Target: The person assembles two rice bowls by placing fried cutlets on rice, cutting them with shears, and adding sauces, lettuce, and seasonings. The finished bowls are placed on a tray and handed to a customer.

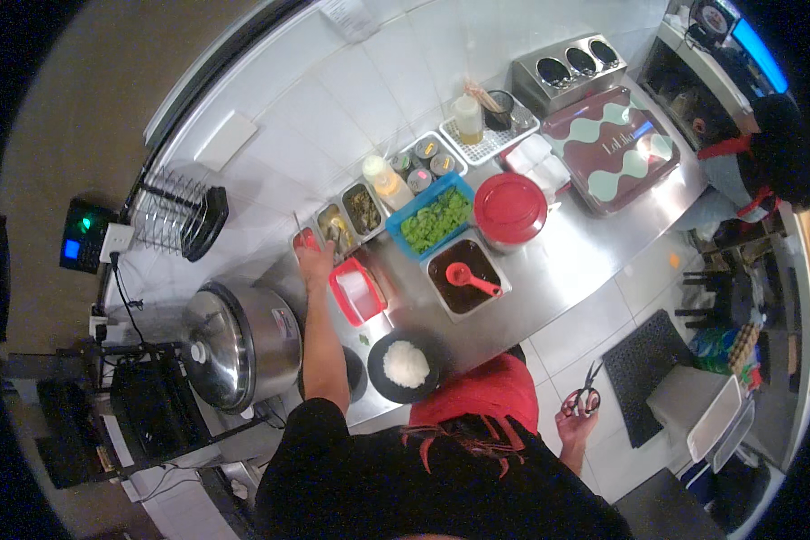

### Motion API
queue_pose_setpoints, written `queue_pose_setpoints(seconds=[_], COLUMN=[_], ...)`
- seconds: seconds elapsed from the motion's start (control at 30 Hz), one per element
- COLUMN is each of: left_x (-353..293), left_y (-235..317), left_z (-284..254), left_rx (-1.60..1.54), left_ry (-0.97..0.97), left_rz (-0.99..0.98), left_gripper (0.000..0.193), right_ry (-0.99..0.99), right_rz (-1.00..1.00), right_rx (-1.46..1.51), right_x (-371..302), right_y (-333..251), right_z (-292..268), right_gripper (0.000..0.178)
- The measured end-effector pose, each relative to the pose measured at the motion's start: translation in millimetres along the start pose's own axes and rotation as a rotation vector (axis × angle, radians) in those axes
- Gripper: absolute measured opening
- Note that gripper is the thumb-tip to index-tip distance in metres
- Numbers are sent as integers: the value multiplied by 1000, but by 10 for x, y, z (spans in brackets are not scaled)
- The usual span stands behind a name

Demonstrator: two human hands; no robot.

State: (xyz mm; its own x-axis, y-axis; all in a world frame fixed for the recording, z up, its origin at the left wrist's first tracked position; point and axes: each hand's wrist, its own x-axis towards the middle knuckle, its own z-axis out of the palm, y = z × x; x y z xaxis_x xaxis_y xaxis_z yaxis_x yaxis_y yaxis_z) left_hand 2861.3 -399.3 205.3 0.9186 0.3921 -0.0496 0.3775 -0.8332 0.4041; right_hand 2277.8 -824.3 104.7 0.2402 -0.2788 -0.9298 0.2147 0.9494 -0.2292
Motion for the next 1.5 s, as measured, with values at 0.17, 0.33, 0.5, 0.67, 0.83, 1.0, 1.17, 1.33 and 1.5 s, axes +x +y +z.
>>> queue_pose_setpoints(seconds=[0.17,0.33,0.5,0.67,0.83,1.0,1.17,1.33,1.5], left_x=[82,578,785,242,-630,-1680,-3207,-5634,-8754], left_y=[587,484,189,312,421,169,-695,-2308,-3869], left_z=[390,580,408,180,-213,-583,-1010,-1282,-1304], left_rx=[311,494,330,-322,-675,-1291,-1465,-1519,-1461], left_ry=[-6,-190,-239,-360,-153,-183,-187,131,426], left_rz=[-82,55,107,-149,-120,-238,-294,-487,-802], left_gripper=[82,60,50,44,14,16,19,22,29], right_ry=[-9,42,-60,-91,87,-113,-171,-124,-198], right_rz=[30,-36,-6,84,127,232,304,268,337], right_rx=[27,75,111,-1,-70,-220,-442,-803,-1152], right_x=[349,560,712,890,986,927,720,418,150], right_y=[-937,-1508,-1714,-1698,-1607,-1567,-1392,-980,-463], right_z=[450,631,697,887,1035,988,700,-11,-1141], right_gripper=[50,51,48,50,55,45,45,46,51])
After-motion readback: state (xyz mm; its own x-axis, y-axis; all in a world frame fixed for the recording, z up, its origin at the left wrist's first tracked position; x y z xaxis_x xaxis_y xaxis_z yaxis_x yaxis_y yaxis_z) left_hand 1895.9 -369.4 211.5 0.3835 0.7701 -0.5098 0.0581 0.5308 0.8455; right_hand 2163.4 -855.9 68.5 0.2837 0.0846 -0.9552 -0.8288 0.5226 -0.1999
